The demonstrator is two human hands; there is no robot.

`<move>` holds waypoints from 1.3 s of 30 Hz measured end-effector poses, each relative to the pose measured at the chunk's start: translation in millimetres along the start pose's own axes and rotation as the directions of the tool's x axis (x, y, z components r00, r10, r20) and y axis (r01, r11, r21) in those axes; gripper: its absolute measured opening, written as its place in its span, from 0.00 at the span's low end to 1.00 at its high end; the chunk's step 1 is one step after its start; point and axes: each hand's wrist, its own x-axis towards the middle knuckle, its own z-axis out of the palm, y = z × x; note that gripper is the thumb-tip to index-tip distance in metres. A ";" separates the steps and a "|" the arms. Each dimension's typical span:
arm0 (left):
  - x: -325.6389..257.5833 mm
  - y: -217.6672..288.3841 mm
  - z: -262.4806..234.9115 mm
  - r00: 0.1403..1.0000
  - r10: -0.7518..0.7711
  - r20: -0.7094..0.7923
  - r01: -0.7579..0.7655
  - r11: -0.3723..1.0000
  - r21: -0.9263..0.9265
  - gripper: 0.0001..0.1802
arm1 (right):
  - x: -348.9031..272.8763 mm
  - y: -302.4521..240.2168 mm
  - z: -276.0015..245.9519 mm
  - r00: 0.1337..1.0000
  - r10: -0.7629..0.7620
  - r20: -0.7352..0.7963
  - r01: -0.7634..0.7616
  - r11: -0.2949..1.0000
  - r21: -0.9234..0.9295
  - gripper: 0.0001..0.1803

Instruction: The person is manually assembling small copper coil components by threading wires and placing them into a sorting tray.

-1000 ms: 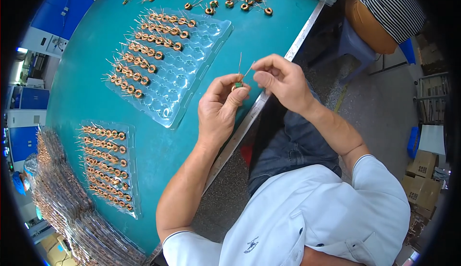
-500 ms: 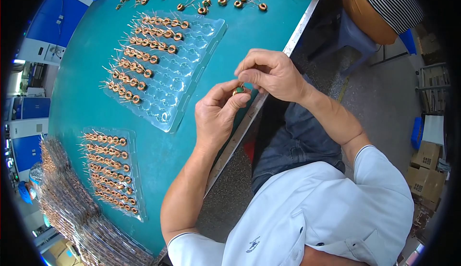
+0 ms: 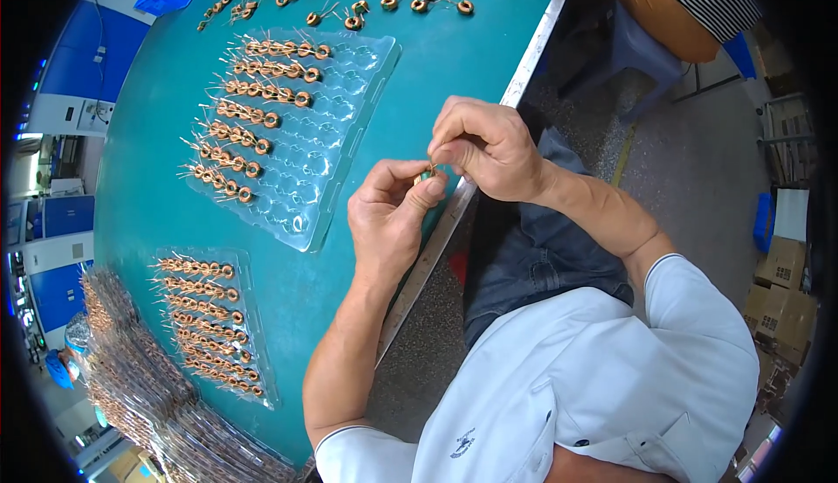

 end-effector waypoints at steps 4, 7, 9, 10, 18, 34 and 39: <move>2.8 2.4 0.1 0.998 -0.012 -0.059 0.008 0.998 -0.065 0.10 | 7.9 -11.6 -1.0 0.961 0.247 -0.127 -0.233 0.965 0.120 0.04; 7.2 4.8 0.0 0.981 0.026 -0.193 -0.042 0.996 -0.078 0.11 | 18.9 -12.9 -19.7 0.910 0.237 -0.340 -0.173 0.963 0.209 0.07; 8.7 3.4 -0.6 0.979 0.032 -0.203 -0.050 0.995 -0.087 0.12 | 13.4 -20.8 -18.3 0.921 0.306 -0.241 -0.270 0.948 0.171 0.08; 8.5 2.5 -0.9 0.976 0.041 -0.213 -0.062 0.993 -0.096 0.12 | 11.0 -26.3 -13.0 0.910 0.386 -0.150 -0.378 0.922 0.080 0.11; 9.6 -2.8 -3.0 0.983 0.108 -0.145 -0.109 0.994 0.006 0.12 | 12.1 -16.5 12.0 0.908 0.419 0.009 -0.417 0.899 0.134 0.09; 9.8 -8.0 -4.3 0.937 0.182 -0.298 -0.204 0.978 -0.044 0.15 | 3.8 -2.8 27.3 0.962 0.258 -0.089 -0.251 0.965 0.076 0.18; 11.6 -9.5 -11.0 0.957 0.151 -0.247 -0.146 0.989 0.039 0.15 | 13.6 -16.9 23.3 0.927 0.373 0.035 -0.374 0.927 0.026 0.11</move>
